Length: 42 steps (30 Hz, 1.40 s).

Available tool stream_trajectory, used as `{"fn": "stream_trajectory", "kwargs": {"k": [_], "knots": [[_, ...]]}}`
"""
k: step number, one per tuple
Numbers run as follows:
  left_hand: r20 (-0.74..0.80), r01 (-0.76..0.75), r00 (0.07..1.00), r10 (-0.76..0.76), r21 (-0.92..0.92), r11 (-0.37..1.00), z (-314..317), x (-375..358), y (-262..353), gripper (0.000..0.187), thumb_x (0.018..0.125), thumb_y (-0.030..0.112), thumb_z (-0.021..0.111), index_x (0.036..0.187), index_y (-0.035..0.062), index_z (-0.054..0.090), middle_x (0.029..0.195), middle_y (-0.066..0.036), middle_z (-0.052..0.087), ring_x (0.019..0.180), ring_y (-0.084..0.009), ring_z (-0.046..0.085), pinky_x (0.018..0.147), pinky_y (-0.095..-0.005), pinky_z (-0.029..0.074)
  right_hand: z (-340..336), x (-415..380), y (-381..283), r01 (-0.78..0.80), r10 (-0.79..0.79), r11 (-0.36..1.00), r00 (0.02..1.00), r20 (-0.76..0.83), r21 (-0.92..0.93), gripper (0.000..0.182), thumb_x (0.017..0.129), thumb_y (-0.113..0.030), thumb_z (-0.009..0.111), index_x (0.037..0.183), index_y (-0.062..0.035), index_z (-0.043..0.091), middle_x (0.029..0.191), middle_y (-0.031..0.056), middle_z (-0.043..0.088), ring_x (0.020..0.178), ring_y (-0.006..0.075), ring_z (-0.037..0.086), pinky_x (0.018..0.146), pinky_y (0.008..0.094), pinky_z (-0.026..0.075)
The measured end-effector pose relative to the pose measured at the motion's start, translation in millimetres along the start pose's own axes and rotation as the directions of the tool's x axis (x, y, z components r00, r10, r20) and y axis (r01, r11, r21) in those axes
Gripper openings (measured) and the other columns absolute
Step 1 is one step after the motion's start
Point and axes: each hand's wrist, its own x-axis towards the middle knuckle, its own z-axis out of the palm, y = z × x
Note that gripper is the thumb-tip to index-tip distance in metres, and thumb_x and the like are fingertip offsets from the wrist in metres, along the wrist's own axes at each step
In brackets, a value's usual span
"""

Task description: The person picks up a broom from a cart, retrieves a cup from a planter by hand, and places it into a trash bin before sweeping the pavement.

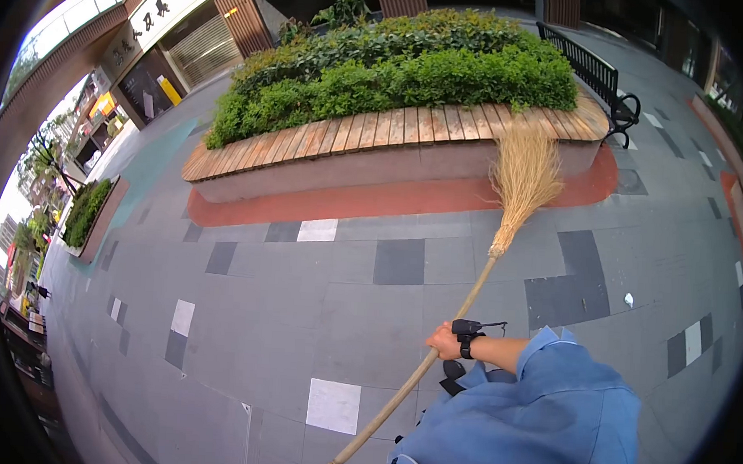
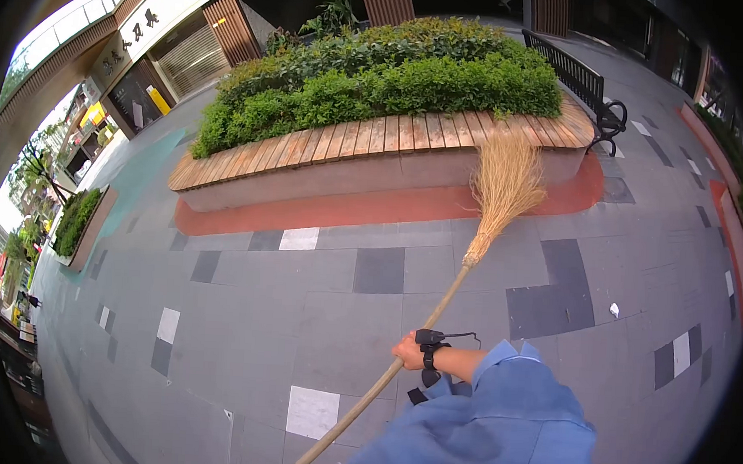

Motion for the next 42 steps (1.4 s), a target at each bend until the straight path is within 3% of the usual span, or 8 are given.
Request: {"fn": "stream_trajectory", "kwargs": {"k": [4, 8, 10, 14, 23, 34, 36, 42], "knots": [[0.094, 0.110, 0.989, -0.113, 0.036, 0.993, 19, 27, -21, 0.032, 0.090, 0.035, 0.042, 0.075, 0.0081, 0.050, 0.047, 0.003, 0.035, 0.045, -0.0111, 0.035, 0.051, -0.0289, 0.035, 2, -52, 18, -0.199, 0.192, 0.976, 0.978, 0.080, 0.091, 0.015, 0.065, -0.014, 0.055, 0.078, -0.0123, 0.061, 0.070, 0.0122, 0.062, 0.073, 0.0304, 0.061, 0.072, 0.0422, 0.041], [0.146, 0.116, 0.981, -0.124, 0.061, 0.991, 72, 39, -27, 0.034, 0.092, 0.037, 0.040, 0.078, 0.0085, 0.051, 0.046, 0.003, 0.035, 0.045, -0.0121, 0.035, 0.051, -0.0286, 0.035, -15, -81, 25, -0.280, 0.298, 0.949, 0.946, -0.129, 0.142, 0.011, 0.067, -0.017, 0.057, 0.076, -0.0111, 0.060, 0.068, 0.0123, 0.061, 0.070, 0.0307, 0.060, 0.070, 0.0419, 0.041], [0.587, 0.173, 0.796, -0.149, 0.016, 0.985, 108, 54, -22, 0.031, 0.092, 0.033, 0.040, 0.081, 0.0078, 0.053, 0.052, 0.001, 0.041, 0.052, -0.0135, 0.042, 0.053, -0.0284, 0.038, -27, -91, 26, -0.322, 0.346, 0.932, 0.927, -0.142, 0.167, 0.011, 0.067, -0.018, 0.058, 0.074, -0.0105, 0.059, 0.067, 0.0124, 0.061, 0.070, 0.0305, 0.060, 0.070, 0.0417, 0.041], [0.448, -0.043, 0.894, -0.023, 0.136, 0.990, 180, 66, -49, 0.040, 0.092, 0.046, 0.035, 0.085, 0.0116, 0.054, 0.044, 0.005, 0.030, 0.042, -0.0091, 0.035, 0.054, -0.0285, 0.037, -27, -77, 49, -0.327, 0.396, 0.907, 0.876, -0.276, 0.264, 0.011, 0.066, -0.023, 0.060, 0.066, -0.0120, 0.058, 0.061, 0.0101, 0.059, 0.064, 0.0285, 0.058, 0.067, 0.0398, 0.038], [0.530, -0.049, 0.848, -0.024, 0.123, 0.991, 308, 114, -76, 0.041, 0.092, 0.044, 0.037, 0.086, 0.0092, 0.057, 0.042, 0.004, 0.031, 0.042, -0.0135, 0.038, 0.057, -0.0325, 0.039, -74, -14, 112, -0.349, 0.437, 0.886, 0.849, -0.298, 0.306, 0.012, 0.058, -0.019, 0.066, 0.059, -0.0110, 0.057, 0.057, 0.0106, 0.057, 0.060, 0.0291, 0.056, 0.061, 0.0385, 0.039], [0.470, -0.030, 0.881, -0.050, 0.161, 0.986, 411, 216, -137, 0.038, 0.091, 0.043, 0.039, 0.088, 0.0090, 0.056, 0.041, 0.003, 0.031, 0.041, -0.0130, 0.038, 0.056, -0.0315, 0.038, -94, 102, 181, -0.387, 0.408, 0.863, 0.913, 0.006, 0.325, 0.023, 0.059, -0.032, 0.071, 0.072, -0.0143, 0.065, 0.065, 0.0130, 0.062, 0.066, 0.0338, 0.061, 0.060, 0.0435, 0.047], [0.480, -0.037, 0.876, -0.040, 0.149, 0.988, 450, 251, -150, 0.038, 0.091, 0.043, 0.038, 0.090, 0.0085, 0.055, 0.041, 0.003, 0.032, 0.041, -0.0133, 0.038, 0.056, -0.0315, 0.038, -99, 136, 202, -0.379, 0.376, 0.836, 0.922, 0.090, 0.396, 0.024, 0.059, -0.030, 0.069, 0.077, -0.0138, 0.065, 0.066, 0.0134, 0.062, 0.067, 0.0346, 0.061, 0.060, 0.0437, 0.047], [0.689, 0.017, 0.713, -0.130, 0.168, 0.986, 635, 346, -198, 0.037, 0.092, 0.040, 0.039, 0.092, 0.0057, 0.054, 0.042, 0.002, 0.034, 0.041, -0.0140, 0.040, 0.055, -0.0303, 0.038, -153, 246, 267, -0.485, 0.460, 0.778, 0.873, 0.165, 0.399, 0.028, 0.059, -0.030, 0.070, 0.077, -0.0101, 0.062, 0.072, 0.0157, 0.062, 0.073, 0.0367, 0.060, 0.061, 0.0434, 0.047]]}}
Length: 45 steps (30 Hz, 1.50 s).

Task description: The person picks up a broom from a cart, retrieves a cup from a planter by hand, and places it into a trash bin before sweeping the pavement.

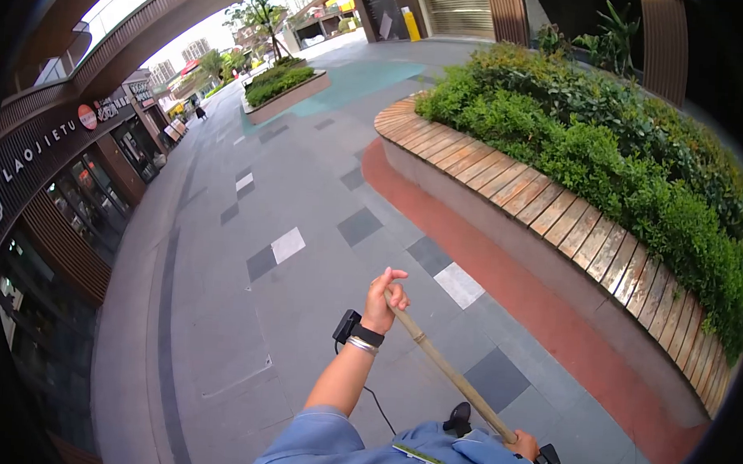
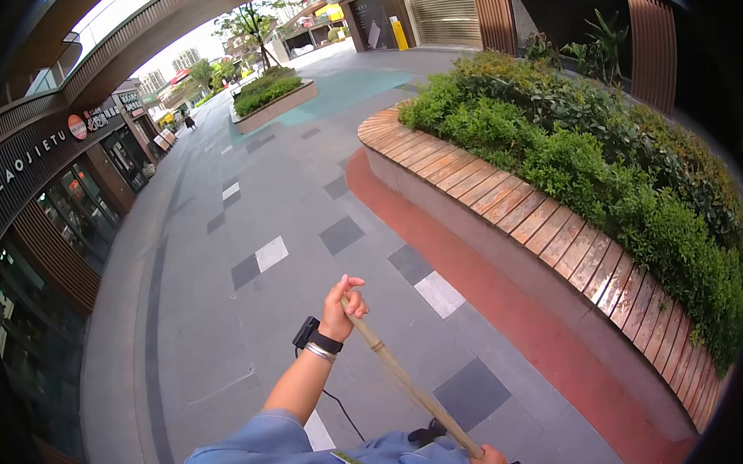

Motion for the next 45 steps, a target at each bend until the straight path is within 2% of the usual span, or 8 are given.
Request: {"fn": "stream_trajectory", "kwargs": {"k": [18, 24, 27, 30, 32, 34, 39, 45], "knots": [[0.471, 0.274, 0.811, -0.347, 0.219, 0.936, 320, 374, -165, 0.044, 0.091, 0.044, 0.039, 0.099, 0.0027, 0.053, 0.048, 0.002, 0.043, 0.055, -0.0132, 0.052, 0.062, -0.0277, 0.042, -143, 274, 128, -0.123, 0.214, 0.921, 0.952, -0.218, 0.370, 0.023, 0.056, -0.014, 0.068, 0.069, 0.0023, 0.057, 0.058, 0.0154, 0.056, 0.056, 0.0243, 0.058, 0.056, 0.0386, 0.045], [0.540, 0.438, 0.710, -0.452, 0.164, 0.884, 384, 450, -197, 0.052, 0.090, 0.051, 0.034, 0.111, 0.0068, 0.051, 0.097, -0.006, 0.060, 0.088, -0.0157, 0.059, 0.077, -0.0276, 0.045, -227, 343, 192, -0.174, 0.278, 0.892, 0.938, -0.204, 0.417, 0.019, 0.057, -0.008, 0.065, 0.068, 0.0027, 0.054, 0.054, 0.0111, 0.051, 0.050, 0.0194, 0.051, 0.053, 0.0368, 0.043], [0.371, 0.132, 0.692, -0.619, 0.779, 0.614, 355, 491, -223, 0.047, 0.090, 0.047, 0.039, 0.108, 0.0058, 0.053, 0.093, -0.005, 0.061, 0.086, -0.0149, 0.059, 0.072, -0.0273, 0.047, -256, 368, 219, -0.155, 0.323, 0.896, 0.870, -0.372, 0.417, 0.012, 0.058, -0.002, 0.060, 0.065, 0.0017, 0.051, 0.054, 0.0077, 0.050, 0.051, 0.0154, 0.047, 0.049, 0.0354, 0.040], [0.214, -0.197, 0.713, -0.668, 0.975, 0.101, 303, 523, -235, 0.044, 0.083, 0.047, 0.050, 0.094, 0.0055, 0.060, 0.085, -0.008, 0.063, 0.080, -0.0210, 0.059, 0.073, -0.0347, 0.046, -257, 391, 270, -0.166, 0.376, 0.854, 0.852, -0.364, 0.494, 0.013, 0.058, -0.001, 0.062, 0.067, 0.0009, 0.052, 0.055, 0.0047, 0.050, 0.052, 0.0121, 0.046, 0.049, 0.0327, 0.040], [0.115, -0.276, 0.554, -0.825, 0.960, -0.051, 226, 546, -271, 0.051, 0.083, 0.048, 0.050, 0.111, 0.0058, 0.055, 0.103, -0.011, 0.060, 0.097, -0.0234, 0.055, 0.079, -0.0361, 0.044, -261, 398, 296, -0.225, 0.403, 0.821, 0.879, -0.255, 0.524, 0.013, 0.060, -0.002, 0.065, 0.069, -0.0004, 0.054, 0.055, 0.0021, 0.051, 0.053, 0.0100, 0.046, 0.049, 0.0301, 0.040], [-0.429, -0.210, 0.165, -0.888, 0.864, -0.457, 220, 528, -261, 0.062, 0.079, 0.055, 0.050, 0.121, 0.0090, 0.048, 0.114, -0.010, 0.054, 0.097, -0.0254, 0.055, 0.081, -0.0388, 0.044, -266, 411, 299, -0.290, 0.451, 0.790, 0.872, -0.191, 0.541, 0.013, 0.060, -0.002, 0.065, 0.068, -0.0005, 0.054, 0.055, 0.0021, 0.051, 0.053, 0.0103, 0.046, 0.049, 0.0302, 0.040], [-0.623, -0.262, -0.054, -0.780, 0.763, -0.591, 128, 456, -302, 0.049, 0.082, 0.046, 0.050, 0.115, 0.0115, 0.056, 0.109, -0.007, 0.059, 0.096, -0.0230, 0.059, 0.074, -0.0373, 0.047, -289, 469, 278, -0.374, 0.500, 0.752, 0.860, -0.100, 0.542, 0.013, 0.060, -0.002, 0.065, 0.067, -0.0010, 0.054, 0.055, 0.0023, 0.051, 0.052, 0.0109, 0.047, 0.049, 0.0303, 0.041], [-0.733, -0.059, -0.039, -0.679, 0.680, -0.731, 89, 430, -290, 0.045, 0.082, 0.044, 0.050, 0.113, 0.0120, 0.058, 0.105, -0.006, 0.061, 0.094, -0.0223, 0.060, 0.072, -0.0370, 0.048, -328, 532, 246, -0.417, 0.495, 0.742, 0.869, -0.010, 0.525, 0.013, 0.060, -0.002, 0.065, 0.065, -0.0015, 0.053, 0.055, 0.0025, 0.051, 0.052, 0.0116, 0.048, 0.049, 0.0305, 0.042]]}}
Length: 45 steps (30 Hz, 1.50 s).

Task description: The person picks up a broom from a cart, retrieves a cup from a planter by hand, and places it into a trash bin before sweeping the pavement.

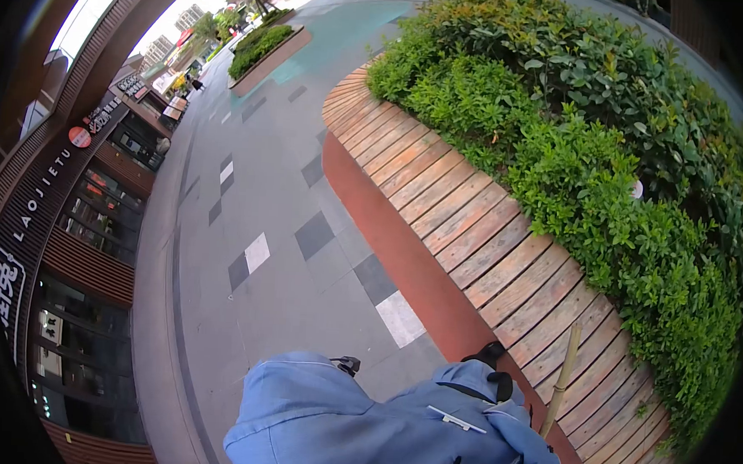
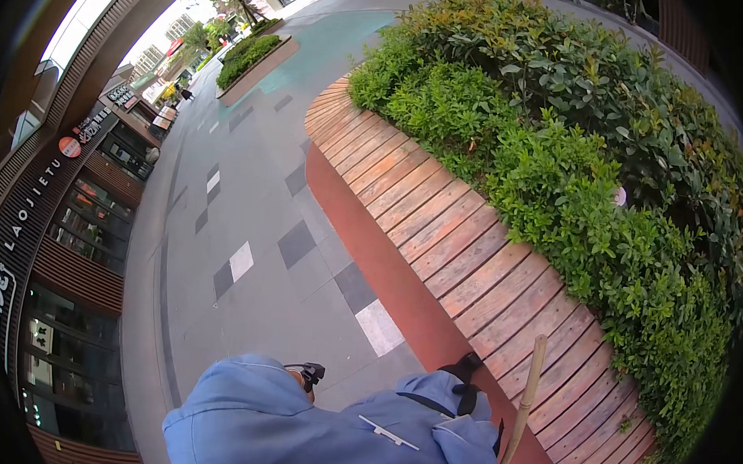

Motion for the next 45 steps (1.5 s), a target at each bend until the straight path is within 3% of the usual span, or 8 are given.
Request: {"fn": "stream_trajectory", "kwargs": {"k": [13, 20, 22, 26, 32, 37, 41, 45], "knots": [[-0.476, 0.624, 0.490, -0.730, -0.393, 0.675, -97, -155, -173, 0.024, 0.082, 0.032, 0.049, 0.090, 0.0187, 0.068, 0.085, 0.003, 0.067, 0.076, -0.0138, 0.065, 0.050, -0.0319, 0.045, -63, 46, -10, 0.026, -0.026, 1.000, 0.998, 0.054, 0.014, 0.014, 0.060, -0.002, 0.065, 0.062, -0.0026, 0.051, 0.054, 0.0028, 0.051, 0.050, 0.0132, 0.050, 0.049, 0.0308, 0.043], [-0.761, 0.412, 0.110, -0.639, -0.550, 0.726, -215, -333, -141, 0.023, 0.083, 0.027, 0.048, 0.091, 0.0165, 0.067, 0.095, -0.004, 0.066, 0.091, -0.0209, 0.063, 0.065, -0.0353, 0.050, -118, 56, 47, 0.019, -0.022, 0.998, 0.999, 0.044, 0.061, 0.015, 0.060, -0.002, 0.065, 0.061, -0.0033, 0.051, 0.053, 0.0030, 0.051, 0.049, 0.0141, 0.051, 0.048, 0.0310, 0.044], [-0.664, -0.108, 0.108, -0.740, -0.748, 0.655, -241, -360, -97, 0.029, 0.085, 0.025, 0.044, 0.097, 0.0096, 0.065, 0.100, -0.014, 0.063, 0.099, -0.0277, 0.059, 0.080, -0.0363, 0.047, -139, 57, 85, 0.008, -0.012, 0.996, 0.999, 0.045, 0.088, 0.015, 0.060, -0.002, 0.065, 0.060, -0.0034, 0.050, 0.053, 0.0031, 0.050, 0.048, 0.0143, 0.051, 0.048, 0.0311, 0.044], [-0.967, 0.336, 0.253, 0.015, 0.102, 0.936, -326, -310, -26, 0.024, 0.072, 0.022, 0.051, 0.083, 0.0054, 0.065, 0.073, -0.016, 0.063, 0.069, -0.0285, 0.063, 0.060, -0.0374, 0.048, -154, 6, 23, 0.007, 0.003, 0.994, 0.996, -0.086, 0.112, 0.019, 0.061, -0.005, 0.067, 0.061, -0.0064, 0.049, 0.052, 0.0006, 0.048, 0.046, 0.0114, 0.046, 0.045, 0.0276, 0.040], [-0.666, 0.019, 0.313, 0.677, 0.717, 0.697, -396, -257, 157, 0.023, 0.072, 0.027, 0.063, 0.083, 0.0068, 0.066, 0.078, -0.012, 0.064, 0.075, -0.0257, 0.062, 0.069, -0.0381, 0.049, -100, -35, 8, -0.016, 0.025, 0.999, 0.981, -0.191, 0.051, 0.019, 0.061, -0.012, 0.070, 0.068, 0.0006, 0.057, 0.058, 0.0109, 0.058, 0.054, 0.0185, 0.055, 0.052, 0.0345, 0.044], [-0.743, -0.855, 0.297, 0.600, 0.074, 0.514, -449, -303, 318, 0.021, 0.084, 0.026, 0.055, 0.090, 0.0075, 0.062, 0.070, -0.002, 0.060, 0.064, -0.0098, 0.059, 0.051, -0.0269, 0.046, -55, -65, -22, -0.075, 0.047, 0.994, 0.949, -0.311, -0.078, 0.010, 0.065, -0.010, 0.063, 0.071, -0.0047, 0.059, 0.069, 0.0194, 0.059, 0.068, 0.0382, 0.058, 0.060, 0.0419, 0.046], [-0.736, -0.969, 0.135, 0.664, -0.237, -0.067, -536, -298, 453, 0.020, 0.087, 0.023, 0.052, 0.098, 0.0072, 0.058, 0.083, -0.002, 0.061, 0.070, -0.0119, 0.060, 0.060, -0.0254, 0.051, -36, -80, -74, -0.151, 0.110, 0.986, 0.914, -0.391, -0.074, 0.005, 0.065, -0.010, 0.061, 0.066, -0.0062, 0.058, 0.064, 0.0170, 0.058, 0.063, 0.0353, 0.058, 0.056, 0.0402, 0.046], [-0.763, -0.960, 0.090, 0.640, -0.238, -0.148, -615, -253, 600, 0.019, 0.086, 0.016, 0.055, 0.101, 0.0056, 0.058, 0.090, -0.005, 0.062, 0.076, -0.0138, 0.060, 0.064, -0.0277, 0.052, -16, -66, -113, -0.119, 0.093, 0.992, 0.906, -0.412, -0.037, 0.012, 0.058, -0.012, 0.069, 0.061, -0.0085, 0.057, 0.059, 0.0104, 0.058, 0.058, 0.0255, 0.059, 0.054, 0.0325, 0.046]]}}
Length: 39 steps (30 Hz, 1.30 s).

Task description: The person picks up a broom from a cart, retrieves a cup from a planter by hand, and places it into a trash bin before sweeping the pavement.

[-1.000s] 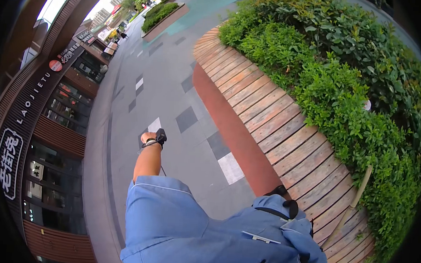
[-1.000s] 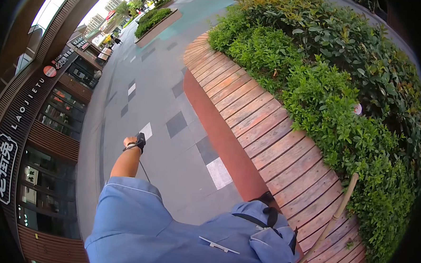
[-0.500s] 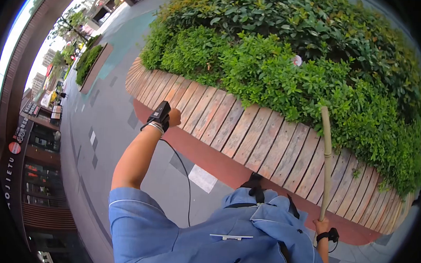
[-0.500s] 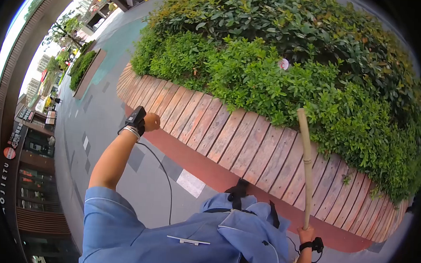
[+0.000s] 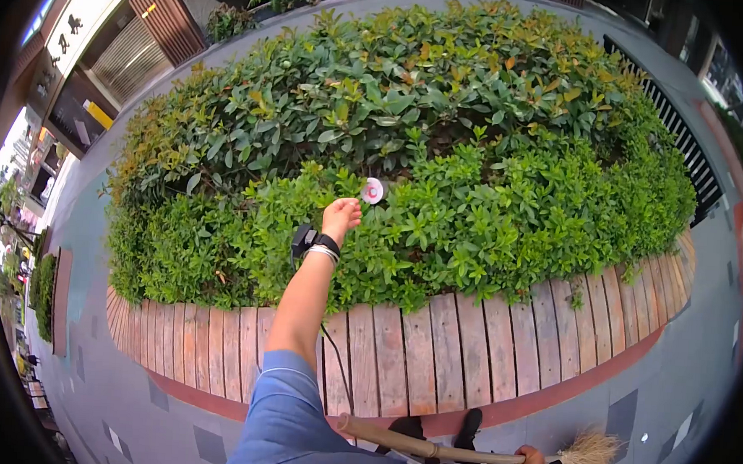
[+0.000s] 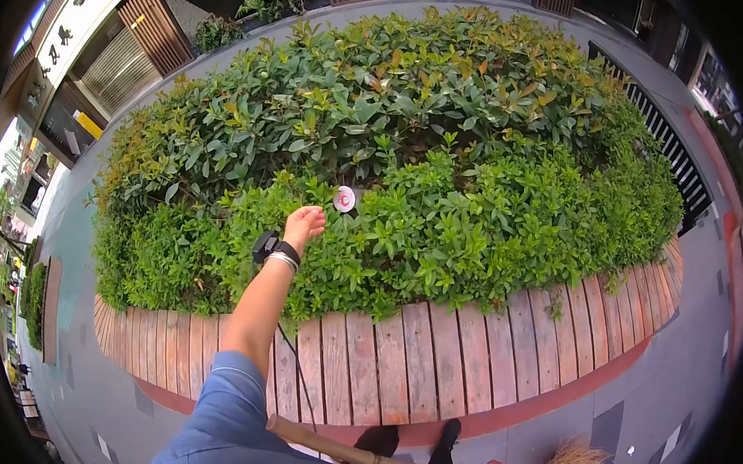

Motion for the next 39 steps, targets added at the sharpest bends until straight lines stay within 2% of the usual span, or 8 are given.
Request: {"fn": "stream_trajectory", "kwargs": {"k": [5, 7, 9, 14, 18, 28, 35, 39], "knots": [[-0.005, -0.191, 0.979, 0.203, 0.318, 0.929, 41, 117, -82, 0.031, 0.082, 0.016, 0.058, 0.110, 0.0045, 0.055, 0.100, -0.010, 0.060, 0.090, -0.0213, 0.059, 0.074, -0.0323, 0.050, 18, 28, -40, -0.110, 0.111, 0.993, 0.993, 0.031, -0.031, 0.005, 0.059, -0.006, 0.062, 0.060, -0.0089, 0.058, 0.060, 0.0113, 0.058, 0.060, 0.0286, 0.059, 0.055, 0.0346, 0.046], [0.105, -0.372, 0.870, 0.482, 0.782, 0.500, 43, 140, -98, 0.038, 0.077, 0.017, 0.061, 0.113, 0.0068, 0.054, 0.104, -0.010, 0.058, 0.092, -0.0250, 0.056, 0.081, -0.0331, 0.045, 23, 39, -49, -0.114, 0.115, 0.993, 0.993, 0.013, -0.037, 0.005, 0.060, -0.005, 0.061, 0.060, -0.0090, 0.058, 0.060, 0.0111, 0.058, 0.059, 0.0286, 0.058, 0.055, 0.0348, 0.046], [0.101, -0.396, 0.834, 0.543, 0.795, 0.460, 43, 163, -112, 0.055, 0.070, 0.014, 0.064, 0.122, 0.0067, 0.046, 0.114, -0.015, 0.051, 0.102, -0.0305, 0.051, 0.089, -0.0351, 0.042, 29, 52, -46, -0.114, 0.114, 0.993, 0.993, 0.017, -0.035, 0.005, 0.060, -0.005, 0.060, 0.060, -0.0091, 0.057, 0.060, 0.0103, 0.058, 0.060, 0.0286, 0.058, 0.055, 0.0348, 0.046], [0.238, -0.303, 0.839, 0.490, 0.951, 0.057, 39, 200, -122, 0.084, 0.063, 0.018, 0.073, 0.134, 0.0099, 0.028, 0.135, -0.017, 0.032, 0.120, -0.0365, 0.036, 0.097, -0.0405, 0.036, 50, 82, -43, -0.152, 0.156, 0.982, 0.988, 0.025, -0.111, 0.005, 0.061, -0.006, 0.061, 0.061, -0.0103, 0.058, 0.061, 0.0096, 0.058, 0.061, 0.0283, 0.058, 0.056, 0.0353, 0.046], [0.214, -0.199, 0.895, 0.393, 0.977, -0.079, 33, 216, -121, 0.102, 0.054, 0.028, 0.082, 0.136, 0.0121, 0.025, 0.134, -0.014, 0.034, 0.125, -0.0338, 0.030, 0.100, -0.0422, 0.034, 60, 100, -45, -0.132, 0.134, 0.989, 0.991, 0.028, -0.071, 0.005, 0.063, -0.006, 0.061, 0.062, -0.0100, 0.058, 0.062, 0.0097, 0.059, 0.061, 0.0283, 0.058, 0.056, 0.0348, 0.046], [0.096, -0.053, 0.947, 0.306, 0.988, -0.147, 47, 214, -133, 0.093, 0.055, 0.031, 0.080, 0.131, 0.0091, 0.030, 0.116, -0.016, 0.041, 0.119, -0.0323, 0.035, 0.091, -0.0450, 0.040, 67, 110, -32, -0.144, 0.144, 0.989, 0.989, 0.025, -0.019, 0.008, 0.062, -0.006, 0.065, 0.061, -0.0070, 0.057, 0.061, 0.0098, 0.058, 0.059, 0.0265, 0.057, 0.055, 0.0331, 0.045], [-0.050, -0.077, 0.903, 0.428, 0.958, 0.275, 24, 189, -112, 0.080, 0.052, 0.033, 0.077, 0.117, 0.0026, 0.042, 0.106, -0.024, 0.044, 0.083, -0.0384, 0.055, 0.076, -0.0432, 0.047, 75, 108, -29, -0.098, 0.100, 0.995, 0.992, 0.078, -0.034, 0.004, 0.063, -0.006, 0.060, 0.064, -0.0094, 0.060, 0.065, 0.0101, 0.060, 0.063, 0.0287, 0.059, 0.057, 0.0348, 0.047], [-0.205, -0.059, 0.889, 0.410, 0.836, 0.546, -13, 144, -79, 0.075, 0.056, 0.035, 0.075, 0.115, 0.0008, 0.045, 0.108, -0.023, 0.044, 0.092, -0.0352, 0.052, 0.080, -0.0386, 0.045, 92, 99, -22, -0.077, 0.087, 0.992, 0.991, 0.105, -0.096, 0.004, 0.061, -0.012, 0.062, 0.063, -0.0145, 0.060, 0.066, 0.0059, 0.061, 0.068, 0.0287, 0.058, 0.063, 0.0392, 0.046]]}}
